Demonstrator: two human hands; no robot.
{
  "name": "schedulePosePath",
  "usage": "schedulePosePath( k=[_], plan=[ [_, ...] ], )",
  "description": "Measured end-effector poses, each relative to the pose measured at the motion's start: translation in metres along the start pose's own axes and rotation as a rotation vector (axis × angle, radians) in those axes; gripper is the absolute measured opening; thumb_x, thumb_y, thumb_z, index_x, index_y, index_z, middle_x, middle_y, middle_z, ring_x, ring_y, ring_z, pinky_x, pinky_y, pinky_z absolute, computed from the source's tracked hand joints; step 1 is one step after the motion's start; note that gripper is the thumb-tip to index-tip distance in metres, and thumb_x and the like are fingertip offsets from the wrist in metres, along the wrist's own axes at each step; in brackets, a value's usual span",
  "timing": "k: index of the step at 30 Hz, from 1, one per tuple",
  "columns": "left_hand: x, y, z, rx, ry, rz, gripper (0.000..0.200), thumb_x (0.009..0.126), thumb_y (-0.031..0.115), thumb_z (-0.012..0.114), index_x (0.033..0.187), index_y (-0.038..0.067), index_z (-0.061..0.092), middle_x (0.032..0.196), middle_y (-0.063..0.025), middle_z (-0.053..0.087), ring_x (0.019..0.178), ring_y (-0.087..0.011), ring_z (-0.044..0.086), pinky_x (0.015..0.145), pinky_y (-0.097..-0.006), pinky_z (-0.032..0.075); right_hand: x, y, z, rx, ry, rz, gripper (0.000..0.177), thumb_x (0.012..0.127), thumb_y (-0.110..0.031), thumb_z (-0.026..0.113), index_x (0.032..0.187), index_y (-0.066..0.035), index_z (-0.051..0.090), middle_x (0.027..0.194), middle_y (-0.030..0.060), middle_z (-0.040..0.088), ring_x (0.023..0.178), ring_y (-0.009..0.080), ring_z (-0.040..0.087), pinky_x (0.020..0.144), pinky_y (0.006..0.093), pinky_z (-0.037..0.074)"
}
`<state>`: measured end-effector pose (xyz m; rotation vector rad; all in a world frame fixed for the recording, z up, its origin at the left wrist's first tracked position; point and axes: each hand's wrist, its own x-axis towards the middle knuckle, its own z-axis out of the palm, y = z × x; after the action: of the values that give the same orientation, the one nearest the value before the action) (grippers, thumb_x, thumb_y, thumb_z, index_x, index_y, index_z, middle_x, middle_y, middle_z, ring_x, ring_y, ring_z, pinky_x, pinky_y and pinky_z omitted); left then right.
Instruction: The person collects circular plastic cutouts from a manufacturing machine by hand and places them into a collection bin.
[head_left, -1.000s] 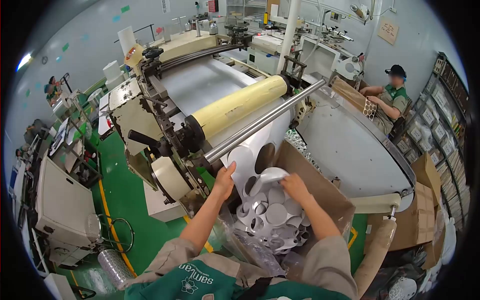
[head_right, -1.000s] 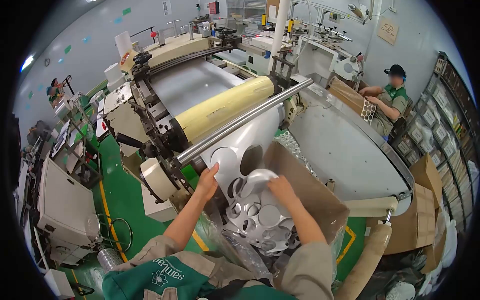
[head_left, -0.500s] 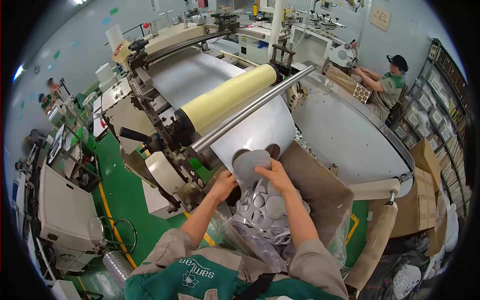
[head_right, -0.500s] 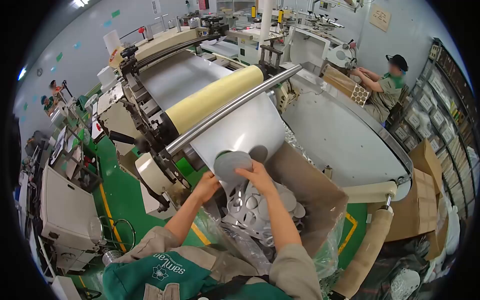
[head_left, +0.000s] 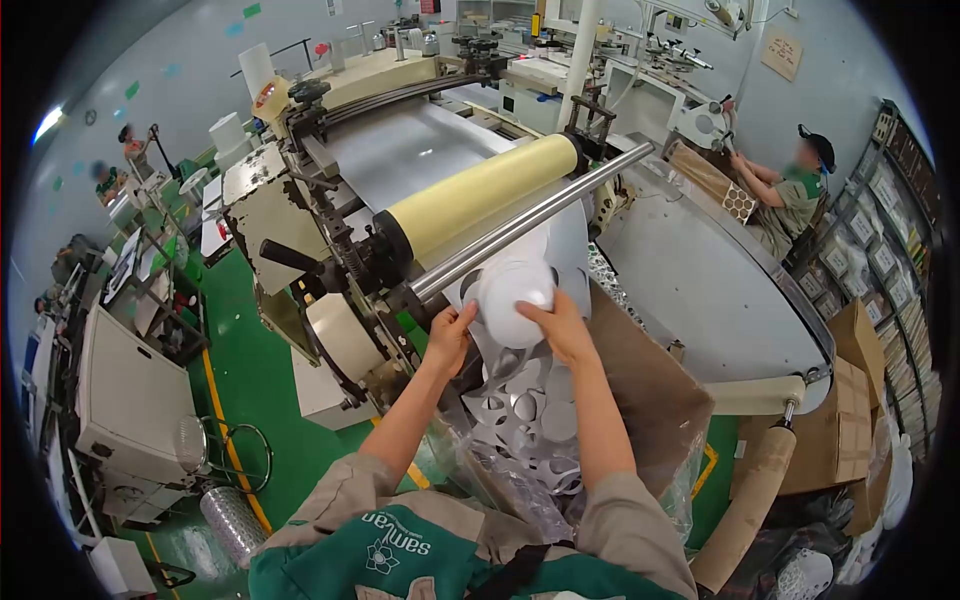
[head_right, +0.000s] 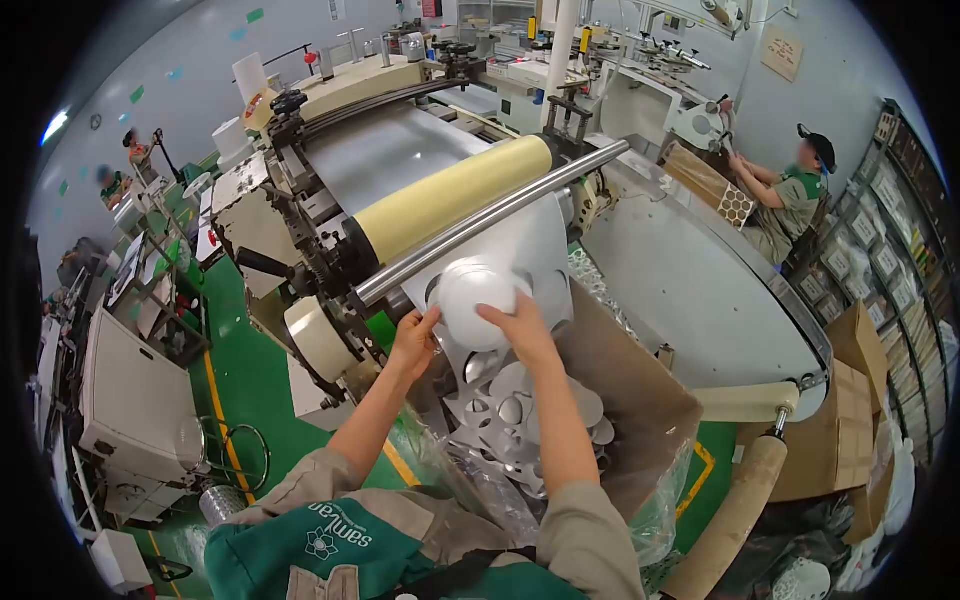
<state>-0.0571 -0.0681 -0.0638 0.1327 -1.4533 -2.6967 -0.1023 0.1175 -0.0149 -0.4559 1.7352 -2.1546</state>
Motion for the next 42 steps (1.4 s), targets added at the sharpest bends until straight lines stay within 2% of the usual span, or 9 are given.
schedulePosePath(
  k=[4,8,12,18,23,27,31,37,42],
  plan=[
    [-0.007,0.008,-0.002,-0.035,0.03,-0.08,0.023,0.089,0.024,0.052,0.099,0.004,0.056,0.091,-0.0044,0.061,0.08,-0.0125,0.059,0.071,-0.0268,0.047,0.017,0.049,-0.01,0.21,0.036,0.092,0.051,0.08,-0.016,0.065,0.121,0.005,0.042,0.113,0.0124,0.053,0.101,0.0183,0.052,0.085,0.0305,0.043],
    [0.001,0.018,-0.007,-0.063,0.081,-0.052,0.037,0.088,0.025,0.053,0.116,0.001,0.049,0.108,-0.008,0.058,0.098,-0.0154,0.056,0.088,-0.0291,0.043,-0.023,0.073,-0.043,0.987,0.366,0.01,0.042,0.082,-0.012,0.062,0.118,0.004,0.045,0.117,0.0112,0.052,0.108,0.0207,0.05,0.092,0.0346,0.041],
    [0.019,0.022,0.004,-0.17,0.103,0.117,0.035,0.089,0.021,0.049,0.119,0.002,0.047,0.114,-0.0077,0.055,0.107,-0.0196,0.051,0.094,-0.0329,0.038,-0.027,0.04,-0.042,0.67,0.277,-0.089,0.04,0.082,-0.012,0.062,0.117,0.0,0.047,0.113,0.01,0.054,0.104,0.0196,0.053,0.09,0.0338,0.042],
    [0.005,0.015,0.012,-0.214,0.063,-0.056,0.034,0.093,0.026,0.042,0.118,0.004,0.048,0.116,-0.0051,0.055,0.105,-0.0199,0.054,0.09,-0.0345,0.042,0.026,0.004,0.014,-0.135,0.003,-0.013,0.036,0.077,-0.02,0.068,0.103,0.002,0.057,0.091,0.0044,0.06,0.083,0.0111,0.055,0.072,0.0251,0.044],
    [-0.001,0.022,0.008,-0.237,0.079,-0.188,0.039,0.093,0.027,0.041,0.119,0.0,0.045,0.119,-0.0133,0.052,0.109,-0.0228,0.051,0.093,-0.0347,0.042,0.01,0.053,-0.001,0.374,0.215,-0.162,0.036,0.084,-0.016,0.06,0.115,0.0,0.049,0.109,0.0082,0.057,0.1,0.018,0.055,0.088,0.0326,0.043],
    [0.007,0.018,0.001,-0.185,0.081,-0.066,0.044,0.092,0.027,0.043,0.124,-0.003,0.038,0.123,-0.0153,0.049,0.113,-0.0238,0.049,0.094,-0.0351,0.04,-0.051,0.13,-0.088,0.812,0.619,0.059,0.043,0.085,-0.016,0.059,0.123,-0.003,0.043,0.116,0.0078,0.053,0.107,0.0226,0.051,0.093,0.0385,0.042],
    [0.018,0.022,0.004,-0.266,0.061,-0.024,0.045,0.092,0.027,0.041,0.125,-0.004,0.035,0.127,-0.0164,0.044,0.117,-0.0262,0.045,0.098,-0.0362,0.038,-0.1,0.156,-0.12,0.693,0.652,0.025,0.048,0.083,-0.011,0.06,0.126,-0.007,0.04,0.118,0.0077,0.051,0.108,0.0222,0.05,0.093,0.0383,0.042],
    [0.031,0.024,0.001,-0.304,0.047,0.137,0.04,0.093,0.026,0.037,0.125,0.001,0.039,0.125,-0.0094,0.047,0.116,-0.0241,0.046,0.099,-0.0395,0.034,-0.057,0.048,-0.056,0.444,0.421,-0.105,0.05,0.08,-0.005,0.062,0.126,-0.004,0.04,0.119,0.0071,0.05,0.109,0.0205,0.049,0.091,0.0357,0.042],
    [0.007,0.015,0.016,-0.45,0.012,-0.075,0.042,0.092,0.031,0.04,0.124,0.004,0.041,0.124,-0.0086,0.049,0.115,-0.0232,0.046,0.098,-0.0381,0.036,-0.011,0.026,0.003,0.031,0.467,-0.276,0.045,0.079,-0.008,0.064,0.12,-0.002,0.046,0.11,0.0077,0.055,0.095,0.0182,0.054,0.086,0.0318,0.043]
  ],
)
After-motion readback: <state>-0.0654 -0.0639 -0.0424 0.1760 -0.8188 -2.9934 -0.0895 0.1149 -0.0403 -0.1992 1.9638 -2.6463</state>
